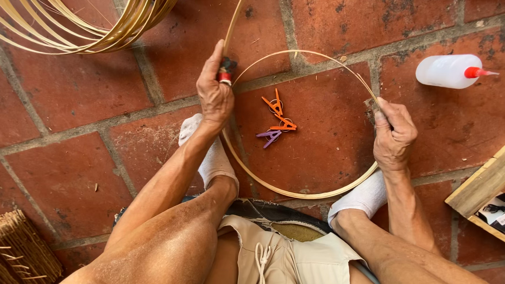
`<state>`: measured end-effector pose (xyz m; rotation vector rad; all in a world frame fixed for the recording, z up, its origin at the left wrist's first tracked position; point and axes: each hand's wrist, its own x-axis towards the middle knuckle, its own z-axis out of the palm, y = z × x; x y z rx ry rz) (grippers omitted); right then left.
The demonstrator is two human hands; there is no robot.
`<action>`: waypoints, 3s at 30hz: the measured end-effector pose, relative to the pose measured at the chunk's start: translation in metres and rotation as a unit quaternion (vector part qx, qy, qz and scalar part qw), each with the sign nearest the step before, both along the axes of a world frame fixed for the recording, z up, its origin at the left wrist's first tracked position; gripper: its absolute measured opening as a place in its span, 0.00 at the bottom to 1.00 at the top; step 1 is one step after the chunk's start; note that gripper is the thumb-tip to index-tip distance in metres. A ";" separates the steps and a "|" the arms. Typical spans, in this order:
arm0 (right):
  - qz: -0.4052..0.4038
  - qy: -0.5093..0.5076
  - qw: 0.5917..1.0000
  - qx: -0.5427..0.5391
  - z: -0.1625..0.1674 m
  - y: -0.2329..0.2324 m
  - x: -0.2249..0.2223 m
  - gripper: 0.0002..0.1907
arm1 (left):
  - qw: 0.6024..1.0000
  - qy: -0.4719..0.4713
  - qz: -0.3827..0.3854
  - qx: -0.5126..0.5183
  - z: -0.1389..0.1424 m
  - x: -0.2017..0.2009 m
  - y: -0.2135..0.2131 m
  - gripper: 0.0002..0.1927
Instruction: The person sits on a tiled floor and repeatedly forms thin bamboo strips into circular rings. They apply glue to the overlapping ends, press them together, and secure each joint with a small plastic clothespin. Completed rings are stacked to the left.
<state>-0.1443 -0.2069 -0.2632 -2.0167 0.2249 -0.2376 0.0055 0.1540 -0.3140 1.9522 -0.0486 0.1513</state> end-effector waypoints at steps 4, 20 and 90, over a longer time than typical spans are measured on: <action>0.030 0.005 0.999 -0.031 0.007 0.004 0.012 0.11 | 0.996 0.049 -0.043 -0.056 -0.003 -0.020 -0.001 0.20; 0.085 0.031 0.995 -0.032 0.030 0.025 0.042 0.13 | 0.905 0.075 -0.414 0.055 0.031 0.054 -0.061 0.21; 0.454 0.089 0.840 -0.283 0.310 0.066 0.091 0.10 | 0.895 -0.130 -0.427 0.020 0.306 -0.028 -0.064 0.16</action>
